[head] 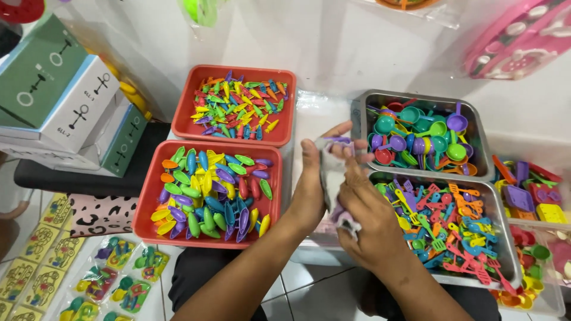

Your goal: Cleaning small plastic toy components by wiping them individually with a cloth and organizing them into trays.

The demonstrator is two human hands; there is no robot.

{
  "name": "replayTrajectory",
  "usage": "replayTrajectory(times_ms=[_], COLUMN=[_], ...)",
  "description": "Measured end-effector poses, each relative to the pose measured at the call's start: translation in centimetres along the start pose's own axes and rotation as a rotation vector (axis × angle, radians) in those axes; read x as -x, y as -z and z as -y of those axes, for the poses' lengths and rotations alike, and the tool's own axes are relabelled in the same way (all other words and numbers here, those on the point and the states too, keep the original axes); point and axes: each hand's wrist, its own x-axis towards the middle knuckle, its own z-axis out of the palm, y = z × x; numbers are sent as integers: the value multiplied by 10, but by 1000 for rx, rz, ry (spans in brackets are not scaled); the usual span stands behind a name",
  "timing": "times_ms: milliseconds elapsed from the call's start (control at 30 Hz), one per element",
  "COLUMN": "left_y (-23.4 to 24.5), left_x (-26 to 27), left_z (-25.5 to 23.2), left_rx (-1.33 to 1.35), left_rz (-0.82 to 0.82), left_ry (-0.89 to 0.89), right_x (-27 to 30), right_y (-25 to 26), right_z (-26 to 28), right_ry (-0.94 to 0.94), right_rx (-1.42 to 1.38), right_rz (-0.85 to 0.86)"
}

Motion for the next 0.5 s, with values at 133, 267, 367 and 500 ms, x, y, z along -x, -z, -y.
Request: replayTrajectory(times_ms=[133, 267, 367, 500], left_y=[-3, 21, -7, -16], left_x=[6, -3, -2, 6], left_z=[5, 15, -16, -18], left_rx=[-107, -282, -135, -325], left_rz=[41, -61, -184, -88], left_ry=[87, 111, 192, 275], right_x=[1, 1, 12, 0], right_y=[3, 13, 26, 24], right_z=[-13, -30, -59, -32], right_ry=[-97, -639, -676, -383], right_rx=[-24, -459, -711, -257], right_rz=[-89, -402, -754, -526])
